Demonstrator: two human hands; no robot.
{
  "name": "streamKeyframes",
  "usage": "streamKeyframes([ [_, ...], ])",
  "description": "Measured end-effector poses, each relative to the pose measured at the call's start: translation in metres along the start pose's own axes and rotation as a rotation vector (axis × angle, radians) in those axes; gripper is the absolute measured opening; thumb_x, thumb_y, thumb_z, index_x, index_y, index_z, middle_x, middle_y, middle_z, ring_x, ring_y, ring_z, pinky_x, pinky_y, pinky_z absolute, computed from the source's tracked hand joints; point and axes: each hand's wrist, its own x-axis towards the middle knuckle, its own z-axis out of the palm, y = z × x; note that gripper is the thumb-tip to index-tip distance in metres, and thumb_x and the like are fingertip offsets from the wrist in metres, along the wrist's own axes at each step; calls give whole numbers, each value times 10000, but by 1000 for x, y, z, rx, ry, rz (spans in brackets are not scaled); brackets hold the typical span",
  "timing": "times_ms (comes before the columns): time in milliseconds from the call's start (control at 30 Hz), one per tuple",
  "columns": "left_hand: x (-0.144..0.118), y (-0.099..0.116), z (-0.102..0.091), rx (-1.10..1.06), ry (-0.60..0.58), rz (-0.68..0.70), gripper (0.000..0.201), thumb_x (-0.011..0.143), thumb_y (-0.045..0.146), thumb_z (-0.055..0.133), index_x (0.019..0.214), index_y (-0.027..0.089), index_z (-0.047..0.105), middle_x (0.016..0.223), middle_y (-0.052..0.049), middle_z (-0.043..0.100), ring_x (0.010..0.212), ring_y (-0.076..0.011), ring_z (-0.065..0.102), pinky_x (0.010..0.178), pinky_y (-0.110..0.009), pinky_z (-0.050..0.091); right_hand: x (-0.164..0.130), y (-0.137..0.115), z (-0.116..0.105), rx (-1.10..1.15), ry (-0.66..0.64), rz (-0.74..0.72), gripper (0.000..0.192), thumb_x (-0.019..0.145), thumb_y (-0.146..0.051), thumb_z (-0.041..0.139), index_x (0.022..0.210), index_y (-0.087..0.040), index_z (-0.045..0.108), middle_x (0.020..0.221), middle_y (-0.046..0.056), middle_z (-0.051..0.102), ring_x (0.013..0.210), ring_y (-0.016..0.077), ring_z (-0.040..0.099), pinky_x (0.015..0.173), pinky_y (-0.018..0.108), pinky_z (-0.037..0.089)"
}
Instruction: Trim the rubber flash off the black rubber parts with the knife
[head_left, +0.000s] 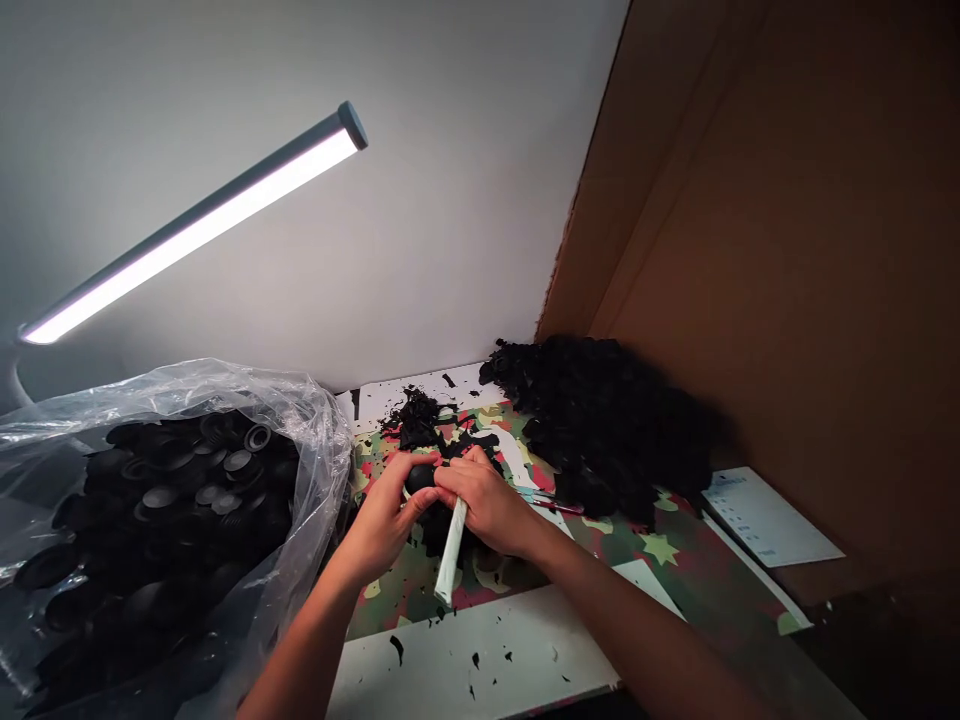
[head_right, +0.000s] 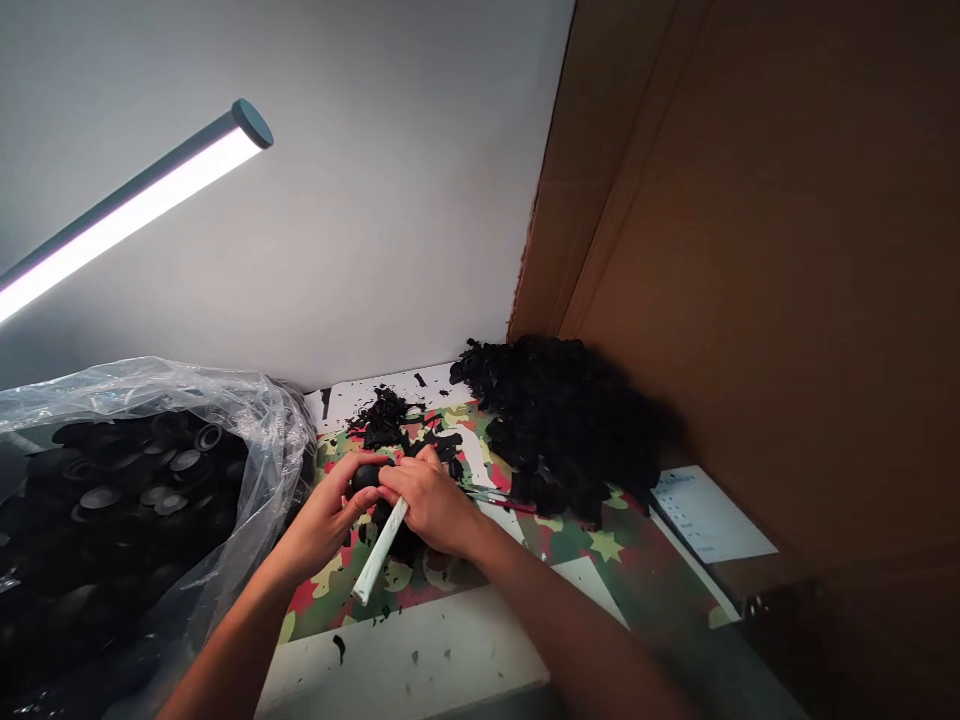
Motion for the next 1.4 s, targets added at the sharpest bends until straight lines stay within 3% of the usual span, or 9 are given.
streamKeyframes([
  [167, 0, 5, -5, 216, -110, 156, 451, 893, 281, 647, 1340, 268, 594, 1340, -109, 644, 1244, -296, 560, 1070, -475, 430, -1, 2, -3, 93, -119, 1, 356, 1039, -234, 426, 685, -203, 434, 671, -39, 527, 673, 149, 496, 770, 307, 306],
  [300, 3, 19, -10, 407, -205, 264, 291, 879, 191, 650, 1158, 260, 696, 1113, -84, 738, 1079, -283, 598, 979, -454, 486, -1, 4, -4, 134, -152, 20, 316, 1028, -201, 462, 713, -194, 492, 724, -29, 583, 720, 154, 538, 777, 308, 311],
  [433, 4, 22, -13, 427, -169, 196, 108, 818, 181, 706, 901, 243, 739, 880, -49, 747, 854, -245, 626, 780, -342, 514, -1, 5, -8, 102, -142, 34, 285, 1021, -193, 492, 736, -195, 512, 721, -30, 596, 734, 157, 549, 775, 306, 308],
  [667, 4, 24, -9, 242, -88, -10, 184, 637, 173, 837, 782, 272, 779, 587, 34, 652, 537, -158, 534, 533, -235, 388, 0, 5, -13, 45, -144, -2, 252, 1016, -231, 548, 767, -191, 542, 724, -30, 618, 728, 151, 542, 784, 302, 310],
  [933, 4, 31, -11, 217, -88, 37, 189, 576, 170, 864, 688, 253, 736, 572, 38, 644, 491, -142, 507, 513, -228, 389, -1, 3, -3, -70, -131, -93, 295, 1038, -226, 457, 758, -193, 541, 680, -14, 580, 676, 159, 481, 769, 317, 312],
  [1067, -3, 37, -21, 120, -194, -58, 168, 686, 149, 752, 812, 258, 771, 587, 38, 658, 493, -140, 513, 503, -220, 397, -4, 2, -2, 29, -132, -172, 352, 1034, -215, 398, 692, -201, 480, 629, -41, 512, 610, 136, 434, 752, 306, 317],
  [1167, -7, 39, -24, 69, -237, -95, 205, 734, 154, 675, 881, 250, 782, 688, 13, 702, 585, -154, 565, 557, -220, 438, -4, 4, 1, 29, -61, -226, 366, 1012, -194, 369, 656, -209, 452, 594, -47, 473, 580, 133, 399, 735, 307, 311],
  [1267, -5, 33, -14, 1, -108, -90, 111, 738, 246, 672, 792, 218, 765, 687, -6, 691, 643, -173, 580, 596, -234, 453, -1, 5, 4, -56, 45, -229, 359, 973, -166, 391, 621, -212, 442, 555, -49, 436, 558, 136, 353, 717, 315, 293],
  [1400, 4, 16, 7, -139, 146, -121, 195, 731, 371, 671, 666, 189, 697, 623, -10, 646, 608, -167, 542, 571, -240, 432, -1, -3, 6, -165, 150, -234, 333, 931, -154, 441, 604, -210, 468, 531, -39, 444, 573, 146, 355, 707, 329, 269],
])
